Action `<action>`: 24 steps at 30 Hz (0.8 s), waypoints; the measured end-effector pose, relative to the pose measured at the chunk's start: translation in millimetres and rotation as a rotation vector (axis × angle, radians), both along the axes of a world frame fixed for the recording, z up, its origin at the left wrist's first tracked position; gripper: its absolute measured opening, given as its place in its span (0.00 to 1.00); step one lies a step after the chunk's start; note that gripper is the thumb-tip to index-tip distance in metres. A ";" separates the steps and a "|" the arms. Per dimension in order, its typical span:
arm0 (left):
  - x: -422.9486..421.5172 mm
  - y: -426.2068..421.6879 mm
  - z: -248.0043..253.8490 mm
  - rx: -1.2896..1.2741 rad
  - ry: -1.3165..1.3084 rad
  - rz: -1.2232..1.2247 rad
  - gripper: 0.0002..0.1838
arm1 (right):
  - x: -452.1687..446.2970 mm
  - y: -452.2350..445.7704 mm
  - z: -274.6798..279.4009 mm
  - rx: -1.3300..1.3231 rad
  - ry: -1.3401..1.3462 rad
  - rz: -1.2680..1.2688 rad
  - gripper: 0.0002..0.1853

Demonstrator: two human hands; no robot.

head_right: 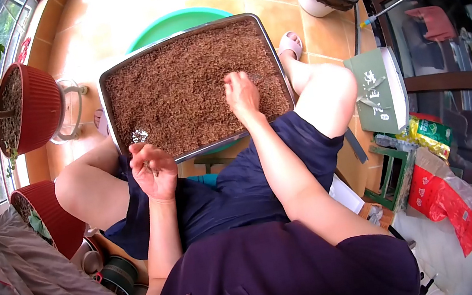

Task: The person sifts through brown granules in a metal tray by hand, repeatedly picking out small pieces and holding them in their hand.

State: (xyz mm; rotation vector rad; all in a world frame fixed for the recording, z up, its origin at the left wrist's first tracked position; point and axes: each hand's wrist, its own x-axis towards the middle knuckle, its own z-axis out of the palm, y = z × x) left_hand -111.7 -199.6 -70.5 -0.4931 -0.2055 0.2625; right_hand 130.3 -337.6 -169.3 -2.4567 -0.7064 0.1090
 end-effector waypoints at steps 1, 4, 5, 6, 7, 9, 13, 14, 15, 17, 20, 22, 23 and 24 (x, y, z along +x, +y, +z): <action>0.6 -1.4 1.7 -0.006 0.126 0.006 0.11 | 2.6 8.9 -5.6 0.008 0.042 0.016 0.06; 2.4 -3.2 4.0 0.036 0.361 0.059 0.12 | 5.6 23.7 -26.6 -0.015 0.048 0.029 0.06; 3.6 -4.8 1.9 0.072 0.352 0.087 0.13 | 6.6 25.3 -36.3 -0.020 0.038 0.036 0.06; 4.1 -5.5 2.0 0.061 0.376 0.094 0.15 | 5.0 29.5 -37.0 -0.026 0.027 0.043 0.06; 4.2 -5.6 2.0 0.049 0.400 0.100 0.17 | 3.2 32.9 -38.0 -0.037 0.030 0.021 0.06; 2.8 -3.6 -2.4 0.023 0.421 0.058 0.17 | 0.9 35.1 -39.7 -0.065 0.034 -0.029 0.06; 0.7 -2.5 -32.2 -0.042 0.607 -0.018 0.16 | 3.5 31.6 -37.5 -0.015 0.056 -0.031 0.05; -3.9 -2.6 -53.0 -0.062 0.675 -0.021 0.16 | 3.5 29.6 -35.7 0.000 0.074 -0.059 0.05; -3.7 -2.0 -56.2 -0.080 0.744 -0.024 0.16 | 3.3 27.3 -34.0 0.016 0.090 -0.087 0.06; -6.0 -4.2 -61.5 -0.020 0.838 -0.010 0.14 | 4.6 24.1 -30.8 0.051 0.127 -0.134 0.06; -4.4 -5.6 -63.0 0.038 0.868 0.006 0.14 | 4.7 19.0 -23.2 0.078 0.144 -0.182 0.08; 2.3 -6.7 -54.9 0.031 0.970 0.007 0.14 | -4.7 20.9 -8.3 0.206 0.251 -0.079 0.09; 6.8 -8.1 -50.5 0.041 1.015 -0.001 0.14 | -10.8 23.4 -0.6 0.272 0.301 -0.027 0.09; 11.7 -10.1 -45.5 0.051 1.060 -0.010 0.14 | -21.8 27.3 9.7 0.347 0.400 0.087 0.09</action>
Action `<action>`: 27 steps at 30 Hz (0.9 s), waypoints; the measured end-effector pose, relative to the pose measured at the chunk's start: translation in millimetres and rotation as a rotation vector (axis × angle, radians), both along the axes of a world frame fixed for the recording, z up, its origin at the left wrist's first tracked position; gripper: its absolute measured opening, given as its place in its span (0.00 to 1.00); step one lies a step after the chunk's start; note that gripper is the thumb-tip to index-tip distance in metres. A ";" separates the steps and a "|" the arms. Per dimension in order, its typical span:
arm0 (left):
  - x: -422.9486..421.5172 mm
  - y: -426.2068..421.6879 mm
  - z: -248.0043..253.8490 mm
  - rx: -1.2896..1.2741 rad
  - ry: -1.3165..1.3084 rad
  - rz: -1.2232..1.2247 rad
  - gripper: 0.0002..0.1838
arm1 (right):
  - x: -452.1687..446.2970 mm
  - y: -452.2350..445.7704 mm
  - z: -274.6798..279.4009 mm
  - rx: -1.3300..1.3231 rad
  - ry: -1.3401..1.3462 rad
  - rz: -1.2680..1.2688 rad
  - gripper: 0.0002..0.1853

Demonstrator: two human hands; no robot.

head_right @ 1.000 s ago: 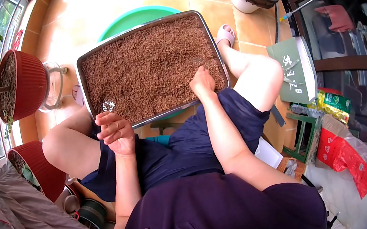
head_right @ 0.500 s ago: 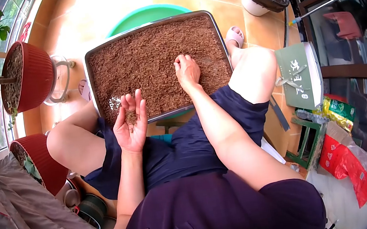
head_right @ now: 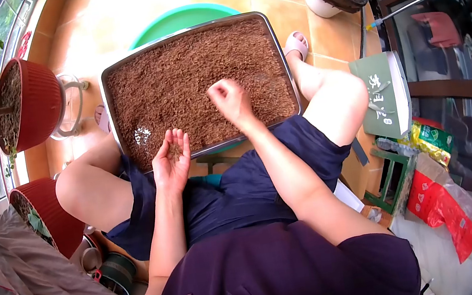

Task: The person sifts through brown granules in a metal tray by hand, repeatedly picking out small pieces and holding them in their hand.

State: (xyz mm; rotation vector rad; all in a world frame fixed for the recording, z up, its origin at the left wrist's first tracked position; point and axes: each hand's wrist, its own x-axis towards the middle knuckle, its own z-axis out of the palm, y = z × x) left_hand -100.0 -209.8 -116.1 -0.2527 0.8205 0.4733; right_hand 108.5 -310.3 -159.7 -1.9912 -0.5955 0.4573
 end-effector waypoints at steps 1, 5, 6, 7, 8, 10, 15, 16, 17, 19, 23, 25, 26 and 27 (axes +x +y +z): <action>3.2 -1.2 2.2 0.005 0.046 -0.010 0.14 | -13.5 3.8 11.9 0.094 0.083 0.113 0.09; 1.6 -2.1 -4.2 0.031 -0.019 0.005 0.13 | -38.2 6.7 49.2 0.085 0.161 0.465 0.09; 0.2 -1.8 -8.1 0.027 -0.017 0.014 0.13 | -30.5 5.9 33.9 0.083 0.089 0.354 0.09; -0.6 -0.9 -9.5 0.024 -0.016 0.024 0.13 | -17.6 5.1 16.0 0.097 0.049 0.228 0.10; 1.0 -1.0 -2.8 0.006 0.034 0.011 0.13 | -3.0 3.8 4.1 0.012 -0.016 0.098 0.09; -5.4 -1.7 -9.9 0.002 -0.118 -0.006 0.12 | 25.7 0.7 -20.5 -0.153 -0.142 -0.131 0.08; -5.8 -0.6 -5.5 0.017 -0.187 0.001 0.12 | 53.8 11.0 -41.0 -0.318 -0.192 -0.275 0.08; -7.8 -0.3 -7.6 0.016 -0.181 -0.002 0.12 | 52.0 16.0 -40.6 -0.328 -0.194 -0.258 0.08; -10.2 0.0 -9.8 0.016 -0.173 -0.005 0.12 | 49.9 20.7 -40.0 -0.338 -0.195 -0.240 0.08; -14.1 0.3 -10.5 0.017 -0.141 -0.011 0.11 | 49.7 24.7 -45.2 -0.401 -0.211 -0.219 0.09; -13.1 0.9 -9.6 0.019 -0.088 -0.027 0.11 | 56.6 20.5 -54.0 -0.379 -0.133 -0.239 0.08; -12.2 0.3 -9.8 0.025 -0.096 -0.038 0.11 | 61.1 13.0 -61.3 -0.328 -0.007 -0.264 0.08; -11.6 -0.9 -10.7 0.029 -0.099 -0.050 0.11 | 62.4 6.5 -65.0 -0.126 0.203 -0.262 0.06; -9.8 -1.7 -9.6 0.032 -0.101 -0.062 0.11 | 62.4 -0.1 -58.1 -0.067 0.295 -0.231 0.06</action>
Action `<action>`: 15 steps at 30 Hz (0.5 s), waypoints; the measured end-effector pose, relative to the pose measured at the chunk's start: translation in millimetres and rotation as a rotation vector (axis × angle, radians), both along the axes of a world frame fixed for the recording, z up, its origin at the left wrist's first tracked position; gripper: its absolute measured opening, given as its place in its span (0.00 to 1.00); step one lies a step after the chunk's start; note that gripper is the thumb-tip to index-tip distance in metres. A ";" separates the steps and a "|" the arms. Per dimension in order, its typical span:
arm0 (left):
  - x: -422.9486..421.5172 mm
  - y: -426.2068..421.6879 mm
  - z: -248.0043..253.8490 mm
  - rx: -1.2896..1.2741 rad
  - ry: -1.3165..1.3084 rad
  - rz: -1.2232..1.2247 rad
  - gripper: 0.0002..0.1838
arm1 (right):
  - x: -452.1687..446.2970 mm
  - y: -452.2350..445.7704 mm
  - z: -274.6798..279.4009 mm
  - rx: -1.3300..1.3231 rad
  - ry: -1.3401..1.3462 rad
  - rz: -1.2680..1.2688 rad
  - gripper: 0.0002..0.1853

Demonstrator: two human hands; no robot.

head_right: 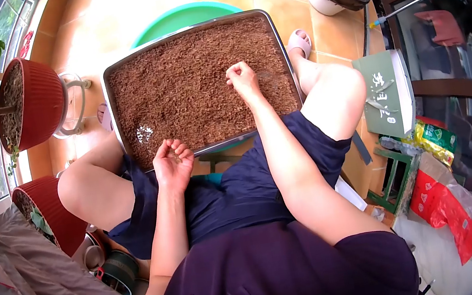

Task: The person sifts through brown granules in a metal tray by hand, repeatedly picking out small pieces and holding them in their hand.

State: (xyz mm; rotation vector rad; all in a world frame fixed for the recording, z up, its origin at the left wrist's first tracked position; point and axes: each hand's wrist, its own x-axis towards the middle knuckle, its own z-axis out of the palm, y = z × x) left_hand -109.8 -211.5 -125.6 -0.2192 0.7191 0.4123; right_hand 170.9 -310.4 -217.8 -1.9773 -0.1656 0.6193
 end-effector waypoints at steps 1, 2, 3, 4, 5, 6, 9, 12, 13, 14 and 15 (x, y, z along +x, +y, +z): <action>1.4 -0.8 0.7 0.005 -0.003 -0.011 0.11 | -2.0 -7.2 11.6 0.074 0.084 0.018 0.06; 2.1 -1.4 1.0 0.000 -0.005 -0.022 0.11 | -5.0 -12.9 23.1 0.150 0.169 0.037 0.06; 2.6 -1.6 1.4 -0.004 -0.007 -0.032 0.11 | -6.2 -19.0 27.6 0.091 0.137 0.136 0.06; 3.3 -1.6 2.2 -0.008 -0.010 -0.043 0.11 | -7.5 -23.1 34.1 -0.024 0.057 0.246 0.04; 3.9 -1.6 2.3 -0.002 -0.011 -0.045 0.11 | -11.2 -27.3 35.6 -0.070 -0.091 0.310 0.03; 4.4 -1.7 2.1 0.003 -0.011 -0.046 0.11 | -16.0 -30.6 39.5 -0.117 -0.239 0.374 0.03; 5.2 -2.4 2.3 0.011 0.003 -0.055 0.11 | -27.6 -42.3 56.3 -0.143 -0.285 0.514 0.06; 4.8 -3.0 0.7 0.013 0.006 -0.063 0.11 | -45.7 -44.1 77.1 -0.265 -0.368 0.605 0.06; 5.4 -4.0 -0.4 0.013 0.002 -0.065 0.11 | -50.0 -44.2 76.0 -0.271 -0.417 0.611 0.06; 5.9 -4.4 -1.5 0.013 0.000 -0.067 0.10 | -53.4 -43.5 71.8 -0.276 -0.464 0.618 0.06; 5.6 -4.1 -2.3 0.014 -0.002 -0.067 0.10 | -56.2 -42.5 65.1 -0.279 -0.489 0.621 0.07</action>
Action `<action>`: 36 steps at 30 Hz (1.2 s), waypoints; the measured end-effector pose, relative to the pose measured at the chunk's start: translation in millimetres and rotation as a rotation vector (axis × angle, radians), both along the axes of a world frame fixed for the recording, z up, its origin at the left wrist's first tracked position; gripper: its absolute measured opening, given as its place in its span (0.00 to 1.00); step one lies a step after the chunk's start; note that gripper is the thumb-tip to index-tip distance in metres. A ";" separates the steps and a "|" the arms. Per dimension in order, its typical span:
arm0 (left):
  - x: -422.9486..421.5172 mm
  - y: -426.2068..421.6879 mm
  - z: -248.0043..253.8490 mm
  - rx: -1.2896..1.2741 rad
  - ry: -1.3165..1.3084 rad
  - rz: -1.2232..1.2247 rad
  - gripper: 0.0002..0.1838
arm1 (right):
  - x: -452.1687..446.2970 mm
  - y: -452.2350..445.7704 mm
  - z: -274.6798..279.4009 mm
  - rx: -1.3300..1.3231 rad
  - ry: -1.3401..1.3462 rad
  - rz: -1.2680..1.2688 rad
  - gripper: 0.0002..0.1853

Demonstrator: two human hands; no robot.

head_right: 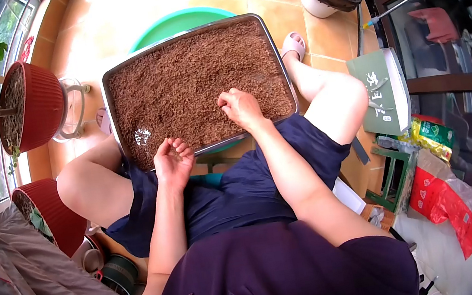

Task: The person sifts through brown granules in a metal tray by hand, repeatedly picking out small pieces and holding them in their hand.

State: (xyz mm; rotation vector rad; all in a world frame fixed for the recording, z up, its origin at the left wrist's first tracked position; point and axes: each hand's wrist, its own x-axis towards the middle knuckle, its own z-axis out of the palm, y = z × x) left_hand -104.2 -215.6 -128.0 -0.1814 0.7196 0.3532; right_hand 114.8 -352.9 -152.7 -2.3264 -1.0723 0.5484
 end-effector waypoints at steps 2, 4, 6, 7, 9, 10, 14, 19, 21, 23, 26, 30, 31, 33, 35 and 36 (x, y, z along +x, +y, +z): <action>-2.0 0.2 -0.8 -0.006 -0.003 0.000 0.10 | -4.5 0.3 -13.9 -0.015 -0.007 -0.016 0.07; -3.3 1.5 -2.4 -0.018 -0.011 0.006 0.10 | -5.7 3.8 -17.8 -0.040 -0.011 -0.023 0.06; -5.2 2.3 -2.7 -0.011 -0.003 0.016 0.10 | -1.9 4.4 -18.3 -0.027 0.068 -0.061 0.07; -5.6 2.2 -3.0 -0.010 0.000 0.020 0.10 | 0.8 4.5 -18.1 -0.023 0.106 -0.082 0.07; -5.6 2.2 -2.5 0.005 0.004 0.020 0.10 | 7.4 5.6 -17.3 -0.005 0.388 -0.188 0.08; -5.2 1.8 -2.1 0.012 0.007 0.019 0.10 | 11.0 5.5 -16.2 0.003 0.528 -0.243 0.08; -4.8 1.8 -6.3 0.010 -0.008 0.004 0.10 | 15.5 4.7 -6.3 0.202 0.910 -0.305 0.11; -1.5 1.2 4.3 0.021 -0.009 -0.015 0.10 | 6.5 16.3 16.4 0.384 1.248 -0.310 0.11; -1.4 0.6 7.4 0.037 -0.005 -0.023 0.09 | 2.7 18.5 24.0 0.413 1.334 -0.284 0.10; 0.3 0.9 11.0 0.046 0.006 -0.030 0.09 | -0.8 22.0 28.7 0.442 1.394 -0.268 0.11; -0.5 1.0 13.3 0.030 0.011 -0.027 0.09 | 0.7 25.6 30.2 0.356 1.122 -0.258 0.11; -4.5 2.9 1.5 0.004 0.033 -0.017 0.10 | 23.1 10.7 3.9 0.359 0.894 -0.520 0.09; -5.2 2.5 0.4 -0.004 0.035 -0.019 0.10 | 27.7 6.9 -7.6 0.298 0.760 -0.518 0.09; -4.3 2.5 -1.0 -0.010 0.039 -0.028 0.11 | 33.0 2.3 -20.4 0.176 0.491 -0.508 0.09; -4.9 2.4 -0.7 -0.004 0.047 -0.038 0.12 | 27.2 1.5 -25.4 0.106 0.340 -0.408 0.09; -4.7 2.2 -0.2 -0.008 0.059 -0.044 0.13 | 20.2 2.8 -21.1 0.104 0.300 -0.336 0.08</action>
